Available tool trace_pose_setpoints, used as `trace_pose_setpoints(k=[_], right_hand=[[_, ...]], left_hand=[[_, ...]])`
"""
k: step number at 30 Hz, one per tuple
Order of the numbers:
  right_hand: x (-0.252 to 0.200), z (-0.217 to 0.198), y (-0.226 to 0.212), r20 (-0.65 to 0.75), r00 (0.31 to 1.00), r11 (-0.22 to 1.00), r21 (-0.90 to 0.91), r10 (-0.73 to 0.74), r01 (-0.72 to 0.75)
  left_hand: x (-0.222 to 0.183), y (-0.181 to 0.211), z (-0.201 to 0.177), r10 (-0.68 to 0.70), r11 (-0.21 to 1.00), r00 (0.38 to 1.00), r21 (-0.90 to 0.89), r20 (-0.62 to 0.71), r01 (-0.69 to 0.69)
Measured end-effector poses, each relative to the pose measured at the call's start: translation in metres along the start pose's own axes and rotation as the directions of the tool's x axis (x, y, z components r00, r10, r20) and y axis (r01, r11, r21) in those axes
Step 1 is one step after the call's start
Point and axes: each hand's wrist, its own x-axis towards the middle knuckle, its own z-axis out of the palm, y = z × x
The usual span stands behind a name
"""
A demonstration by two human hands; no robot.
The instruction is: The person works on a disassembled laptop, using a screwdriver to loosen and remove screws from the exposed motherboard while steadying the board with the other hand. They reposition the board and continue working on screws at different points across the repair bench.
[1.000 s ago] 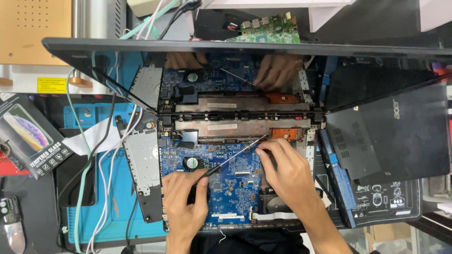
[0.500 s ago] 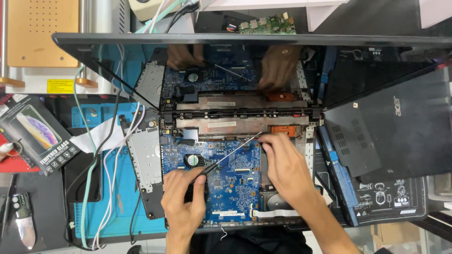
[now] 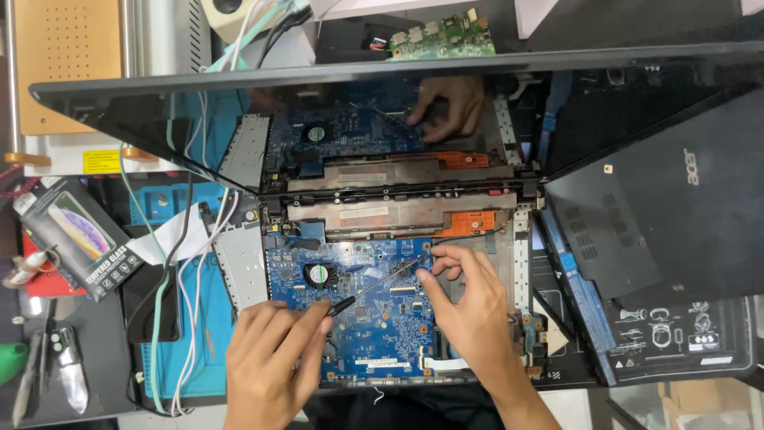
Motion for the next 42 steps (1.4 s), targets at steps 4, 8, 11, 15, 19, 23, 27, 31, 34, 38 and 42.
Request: trace_pose_setpoints(k=[4, 8, 11, 15, 19, 23, 27, 31, 34, 38, 42], right_hand=[[0.001, 0.000, 0.004, -0.006, 1.000, 0.999, 0.034, -0.017, 0.017], [0.000, -0.001, 0.009, -0.008, 1.000, 0.998, 0.058, -0.017, 0.017], [-0.001, -0.001, 0.012, 0.008, 1.000, 0.998, 0.055, -0.025, 0.024], [0.000, -0.001, 0.016, 0.004, 1.000, 0.998, 0.062, -0.030, 0.030], [0.000, -0.001, 0.021, 0.025, 0.999, 0.996, 0.087, -0.037, 0.035], [-0.003, -0.003, 0.020, 0.029, 0.999, 0.993, 0.108, -0.046, 0.043], [-0.002, -0.005, 0.022, 0.031, 0.998, 0.990, 0.128, -0.058, 0.054], [-0.002, -0.005, 0.023, 0.026, 0.998, 0.991, 0.124, -0.059, 0.055], [-0.002, -0.007, 0.022, 0.017, 0.996, 0.989, 0.124, -0.083, 0.080], [-0.002, -0.006, 0.024, 0.010, 0.995, 0.988, 0.116, -0.102, 0.101], [-0.001, -0.007, 0.025, -0.020, 0.987, 0.982, 0.098, -0.158, 0.160]], left_hand=[[0.018, 0.012, -0.011, 0.080, 0.990, 0.995, 0.109, 0.068, -0.087], [0.036, 0.024, -0.020, 0.127, 0.970, 0.979, 0.189, 0.159, -0.156], [0.045, 0.031, -0.025, 0.179, 0.946, 0.958, 0.230, 0.223, -0.230], [0.053, 0.036, -0.027, 0.215, 0.916, 0.930, 0.269, 0.297, -0.298], [0.063, 0.043, -0.027, 0.261, 0.886, 0.894, 0.276, 0.364, -0.371], [0.072, 0.055, -0.033, 0.245, 0.857, 0.854, 0.310, 0.458, -0.412], [0.083, 0.062, -0.032, 0.289, 0.798, 0.812, 0.340, 0.508, -0.497], [0.088, 0.065, -0.027, 0.327, 0.762, 0.795, 0.355, 0.511, -0.542], [0.087, 0.066, -0.027, 0.345, 0.747, 0.787, 0.358, 0.512, -0.560], [0.079, 0.064, -0.027, 0.302, 0.743, 0.797, 0.394, 0.523, -0.540], [0.091, 0.069, -0.027, 0.327, 0.729, 0.778, 0.380, 0.537, -0.569]])
